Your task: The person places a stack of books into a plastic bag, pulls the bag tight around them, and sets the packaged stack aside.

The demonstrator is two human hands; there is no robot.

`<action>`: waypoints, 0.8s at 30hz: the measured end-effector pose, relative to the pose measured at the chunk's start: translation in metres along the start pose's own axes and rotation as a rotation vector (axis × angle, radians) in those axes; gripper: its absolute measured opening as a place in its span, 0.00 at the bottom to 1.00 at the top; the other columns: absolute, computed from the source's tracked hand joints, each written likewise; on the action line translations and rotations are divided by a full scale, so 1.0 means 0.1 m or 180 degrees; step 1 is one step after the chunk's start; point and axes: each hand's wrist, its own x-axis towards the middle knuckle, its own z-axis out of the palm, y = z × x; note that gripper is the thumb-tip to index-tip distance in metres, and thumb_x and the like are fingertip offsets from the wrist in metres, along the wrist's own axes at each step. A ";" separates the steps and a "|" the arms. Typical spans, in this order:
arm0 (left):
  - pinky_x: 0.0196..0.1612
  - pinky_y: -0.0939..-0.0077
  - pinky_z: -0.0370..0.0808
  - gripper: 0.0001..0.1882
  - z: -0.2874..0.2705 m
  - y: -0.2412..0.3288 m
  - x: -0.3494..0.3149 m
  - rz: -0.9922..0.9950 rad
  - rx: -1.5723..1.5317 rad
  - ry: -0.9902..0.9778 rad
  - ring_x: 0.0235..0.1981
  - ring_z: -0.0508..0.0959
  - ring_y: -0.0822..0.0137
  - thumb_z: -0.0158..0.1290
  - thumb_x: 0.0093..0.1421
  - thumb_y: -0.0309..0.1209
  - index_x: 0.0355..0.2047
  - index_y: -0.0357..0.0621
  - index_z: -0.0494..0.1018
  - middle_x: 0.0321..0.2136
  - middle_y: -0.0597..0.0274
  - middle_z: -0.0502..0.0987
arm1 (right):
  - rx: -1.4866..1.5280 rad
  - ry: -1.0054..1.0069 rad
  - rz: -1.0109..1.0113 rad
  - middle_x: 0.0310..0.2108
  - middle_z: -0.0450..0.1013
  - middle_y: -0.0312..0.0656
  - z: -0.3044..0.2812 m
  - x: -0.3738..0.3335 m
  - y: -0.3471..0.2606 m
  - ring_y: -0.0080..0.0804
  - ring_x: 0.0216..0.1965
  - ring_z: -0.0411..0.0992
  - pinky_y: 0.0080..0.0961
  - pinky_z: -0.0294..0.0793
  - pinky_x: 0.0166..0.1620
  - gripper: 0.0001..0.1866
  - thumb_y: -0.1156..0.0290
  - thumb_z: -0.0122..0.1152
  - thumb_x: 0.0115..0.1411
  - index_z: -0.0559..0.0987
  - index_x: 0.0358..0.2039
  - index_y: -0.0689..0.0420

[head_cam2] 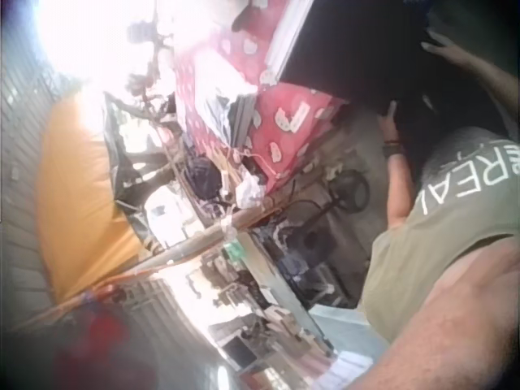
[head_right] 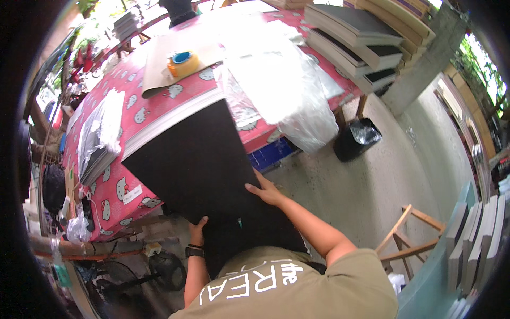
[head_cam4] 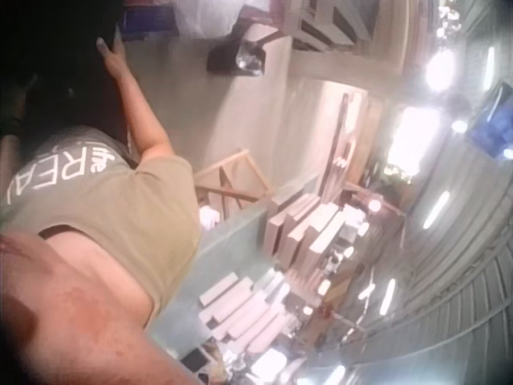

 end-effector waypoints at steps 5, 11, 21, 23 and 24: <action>0.46 0.75 0.63 0.33 -0.17 0.00 0.01 0.0203 0.0466 0.0030 0.41 0.69 0.62 0.63 0.40 0.36 0.44 0.31 0.63 0.40 0.55 0.70 | -0.0181 -0.0030 0.0150 0.50 0.61 0.51 -0.16 0.00 -0.16 0.35 0.51 0.59 0.25 0.56 0.53 0.31 0.60 0.55 0.51 0.60 0.53 0.61; 0.45 0.72 0.64 0.31 -0.25 -0.10 -0.06 0.0341 0.1244 -0.0130 0.40 0.69 0.62 0.62 0.41 0.40 0.42 0.34 0.66 0.39 0.55 0.71 | 0.0699 0.2925 0.0157 0.28 0.71 0.37 -0.93 -0.25 -0.06 0.24 0.28 0.67 0.20 0.65 0.31 0.12 0.65 0.54 0.50 0.73 0.33 0.59; 0.43 0.77 0.67 0.32 0.05 1.05 0.10 -0.1063 0.1121 -0.3666 0.38 0.72 0.69 0.52 0.50 0.48 0.48 0.37 0.63 0.40 0.58 0.72 | 0.2778 0.1878 -0.0040 0.43 0.66 0.39 -1.27 -0.21 -0.65 0.30 0.44 0.64 0.33 0.64 0.45 0.23 0.65 0.56 0.50 0.66 0.47 0.56; 0.49 0.74 0.63 0.38 0.64 1.03 0.12 -0.0862 -0.0538 -0.3751 0.45 0.68 0.66 0.47 0.51 0.54 0.54 0.38 0.55 0.47 0.56 0.66 | 0.3484 0.1176 -0.0206 0.40 0.69 0.40 -0.99 -0.33 -0.86 0.29 0.39 0.69 0.29 0.71 0.41 0.20 0.72 0.52 0.51 0.66 0.46 0.59; 0.51 0.73 0.60 0.41 0.93 0.89 0.20 -0.1013 -0.1335 -0.3687 0.48 0.66 0.64 0.43 0.52 0.57 0.56 0.39 0.50 0.50 0.55 0.63 | 0.3297 0.0974 -0.0035 0.39 0.69 0.39 -0.79 -0.47 -0.97 0.28 0.37 0.70 0.29 0.71 0.41 0.19 0.73 0.50 0.50 0.66 0.45 0.60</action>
